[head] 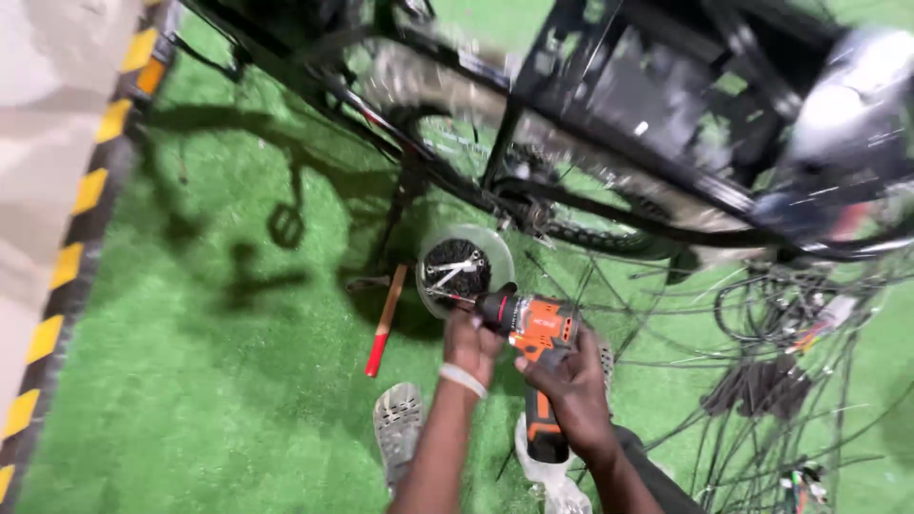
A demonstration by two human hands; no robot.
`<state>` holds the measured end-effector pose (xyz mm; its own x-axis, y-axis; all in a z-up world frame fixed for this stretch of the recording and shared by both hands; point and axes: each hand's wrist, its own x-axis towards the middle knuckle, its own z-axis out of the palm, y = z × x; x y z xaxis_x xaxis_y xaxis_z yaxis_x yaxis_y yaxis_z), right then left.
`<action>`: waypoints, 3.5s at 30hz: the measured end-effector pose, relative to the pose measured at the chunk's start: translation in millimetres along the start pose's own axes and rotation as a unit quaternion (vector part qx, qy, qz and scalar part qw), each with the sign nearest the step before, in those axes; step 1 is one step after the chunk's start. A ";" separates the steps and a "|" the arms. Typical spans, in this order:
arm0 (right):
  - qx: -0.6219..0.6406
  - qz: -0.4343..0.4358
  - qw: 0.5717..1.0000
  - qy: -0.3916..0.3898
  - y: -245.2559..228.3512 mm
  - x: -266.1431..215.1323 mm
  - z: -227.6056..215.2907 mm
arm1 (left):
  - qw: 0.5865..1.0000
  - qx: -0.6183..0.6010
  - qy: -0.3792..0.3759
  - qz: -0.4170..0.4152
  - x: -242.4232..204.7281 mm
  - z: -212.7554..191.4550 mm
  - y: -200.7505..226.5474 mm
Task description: The person assembles an electric bicycle by installing a battery pack into the frame and securing it with a power drill. They then attach a rear rack to the frame using a wrench and tighten the bolts.
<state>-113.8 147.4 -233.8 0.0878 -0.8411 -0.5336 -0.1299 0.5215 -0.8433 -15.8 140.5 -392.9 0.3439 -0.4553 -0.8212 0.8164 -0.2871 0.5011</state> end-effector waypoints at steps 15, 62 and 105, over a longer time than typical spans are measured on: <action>-0.043 -0.028 0.979 -0.197 -175.4 -77.9 -2.5 | 0.945 -0.287 -0.109 0.109 -229.7 74.3 164.9; -0.452 -0.062 0.890 -0.015 -449.0 -65.0 -136.7 | 0.888 -0.449 -0.035 -0.098 -269.4 258.8 69.9; -0.509 -0.115 0.834 -0.179 -496.3 -50.5 -146.4 | 0.805 -0.556 -0.060 -0.195 -196.8 256.3 24.8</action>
<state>-198.4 -89.9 221.0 0.4922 -0.7103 -0.5033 -0.8242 -0.1941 -0.5320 -182.1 7.0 -148.9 -0.0321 -0.6111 -0.7909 0.7848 0.4746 -0.3985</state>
